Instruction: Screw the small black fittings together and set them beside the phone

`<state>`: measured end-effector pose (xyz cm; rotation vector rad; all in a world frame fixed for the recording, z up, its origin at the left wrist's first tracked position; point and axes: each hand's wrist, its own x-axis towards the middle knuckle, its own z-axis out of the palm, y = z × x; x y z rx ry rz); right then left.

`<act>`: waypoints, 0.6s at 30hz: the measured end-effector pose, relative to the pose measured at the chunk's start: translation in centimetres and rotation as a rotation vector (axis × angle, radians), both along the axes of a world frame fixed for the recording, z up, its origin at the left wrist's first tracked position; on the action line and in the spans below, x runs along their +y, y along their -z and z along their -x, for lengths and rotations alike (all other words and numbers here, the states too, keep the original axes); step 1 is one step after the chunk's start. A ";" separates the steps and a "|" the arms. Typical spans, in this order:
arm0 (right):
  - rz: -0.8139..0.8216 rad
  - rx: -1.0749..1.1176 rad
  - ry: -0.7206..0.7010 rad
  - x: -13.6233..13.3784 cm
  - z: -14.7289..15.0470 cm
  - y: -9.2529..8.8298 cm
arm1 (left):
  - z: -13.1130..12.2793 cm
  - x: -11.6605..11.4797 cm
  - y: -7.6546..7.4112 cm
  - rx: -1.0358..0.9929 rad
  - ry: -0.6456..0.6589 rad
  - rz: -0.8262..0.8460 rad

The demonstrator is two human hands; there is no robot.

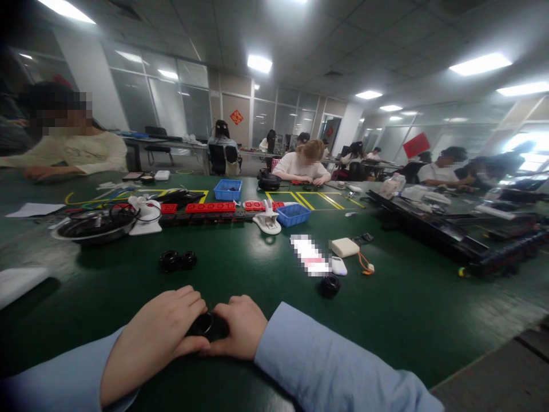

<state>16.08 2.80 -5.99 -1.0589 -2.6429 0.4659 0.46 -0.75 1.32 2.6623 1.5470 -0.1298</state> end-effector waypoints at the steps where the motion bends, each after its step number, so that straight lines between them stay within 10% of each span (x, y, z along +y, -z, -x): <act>1: -0.002 -0.006 0.008 0.0 0.0 0.0 | 0.0 0.0 0.1 0.002 -0.003 -0.013; 18: 0.021 -0.023 0.017 0.1 -0.1 0.1 | 0.1 0.5 1.2 -0.024 -0.052 -0.139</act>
